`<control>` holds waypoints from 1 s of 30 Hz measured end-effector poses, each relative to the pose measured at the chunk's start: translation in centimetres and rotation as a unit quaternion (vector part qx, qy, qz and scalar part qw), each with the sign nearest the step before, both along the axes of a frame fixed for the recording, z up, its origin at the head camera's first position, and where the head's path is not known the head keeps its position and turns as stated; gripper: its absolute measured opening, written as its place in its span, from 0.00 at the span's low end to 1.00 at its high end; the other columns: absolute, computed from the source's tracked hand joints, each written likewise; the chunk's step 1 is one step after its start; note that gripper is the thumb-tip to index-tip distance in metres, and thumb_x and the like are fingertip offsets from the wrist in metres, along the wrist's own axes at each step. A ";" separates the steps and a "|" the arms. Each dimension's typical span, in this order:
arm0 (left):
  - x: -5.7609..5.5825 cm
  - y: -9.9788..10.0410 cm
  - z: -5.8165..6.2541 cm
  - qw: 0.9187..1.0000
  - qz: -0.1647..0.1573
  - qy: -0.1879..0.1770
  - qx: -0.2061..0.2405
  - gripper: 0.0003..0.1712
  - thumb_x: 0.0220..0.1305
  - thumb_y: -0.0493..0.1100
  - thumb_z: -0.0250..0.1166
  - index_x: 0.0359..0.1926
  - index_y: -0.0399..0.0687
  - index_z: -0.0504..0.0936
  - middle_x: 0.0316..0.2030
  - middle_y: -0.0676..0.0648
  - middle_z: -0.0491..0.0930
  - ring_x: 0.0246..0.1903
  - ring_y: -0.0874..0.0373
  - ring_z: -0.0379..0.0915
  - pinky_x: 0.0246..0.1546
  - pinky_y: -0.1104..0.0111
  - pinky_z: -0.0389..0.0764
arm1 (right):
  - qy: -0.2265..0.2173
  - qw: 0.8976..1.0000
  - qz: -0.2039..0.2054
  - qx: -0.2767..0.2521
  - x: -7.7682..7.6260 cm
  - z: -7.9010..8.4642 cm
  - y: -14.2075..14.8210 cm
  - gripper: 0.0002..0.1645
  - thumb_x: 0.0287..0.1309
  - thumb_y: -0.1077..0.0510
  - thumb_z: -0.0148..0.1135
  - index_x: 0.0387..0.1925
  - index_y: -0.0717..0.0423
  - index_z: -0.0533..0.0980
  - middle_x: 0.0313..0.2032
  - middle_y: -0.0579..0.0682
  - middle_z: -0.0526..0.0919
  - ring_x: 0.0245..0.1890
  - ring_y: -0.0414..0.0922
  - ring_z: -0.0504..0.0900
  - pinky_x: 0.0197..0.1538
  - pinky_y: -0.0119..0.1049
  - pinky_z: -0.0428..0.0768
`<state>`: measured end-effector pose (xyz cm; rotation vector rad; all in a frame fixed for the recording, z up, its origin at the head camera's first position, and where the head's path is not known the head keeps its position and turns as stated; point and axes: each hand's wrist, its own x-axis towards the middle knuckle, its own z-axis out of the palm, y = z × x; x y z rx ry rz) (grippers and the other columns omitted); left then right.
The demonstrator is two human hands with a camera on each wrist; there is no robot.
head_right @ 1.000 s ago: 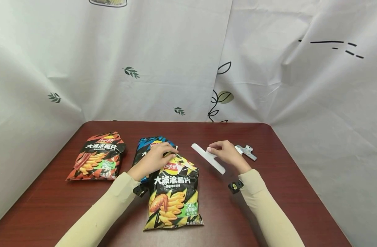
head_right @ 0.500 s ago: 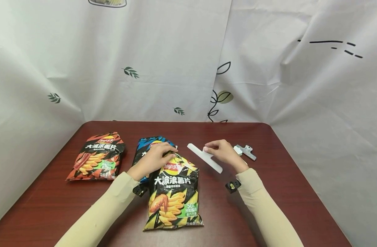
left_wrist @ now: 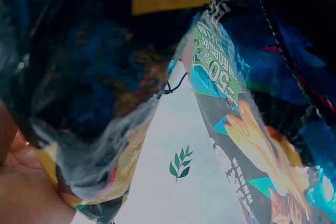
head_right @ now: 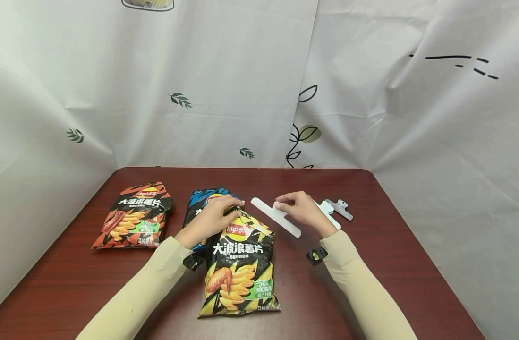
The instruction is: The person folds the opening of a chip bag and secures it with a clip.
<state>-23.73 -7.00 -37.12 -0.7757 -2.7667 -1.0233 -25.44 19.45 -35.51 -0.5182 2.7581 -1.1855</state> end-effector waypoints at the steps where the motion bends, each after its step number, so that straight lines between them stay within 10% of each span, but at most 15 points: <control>1: 0.0 0.0 0.0 1.000 0.002 0.000 -0.001 0.15 0.68 0.43 0.61 0.54 0.46 0.80 0.50 0.44 0.80 0.43 0.55 0.74 0.45 0.61 0.77 | 0.000 1.000 0.002 0.000 0.0 0.0 0.0 0.22 0.63 0.50 0.61 0.53 0.60 0.80 0.50 0.60 0.83 0.39 0.46 0.86 0.43 0.41 0.83; 30: 0.0 0.1 0.0 0.999 -0.008 0.043 -0.017 0.19 0.69 0.38 0.58 0.60 0.43 0.77 0.46 0.45 0.81 0.26 0.63 0.66 0.30 0.69 0.71 | -0.029 0.999 -0.009 -0.038 0.2 0.2 -1.3 0.19 0.63 0.53 0.62 0.50 0.61 0.81 0.42 0.57 0.86 0.35 0.43 0.86 0.46 0.49 0.81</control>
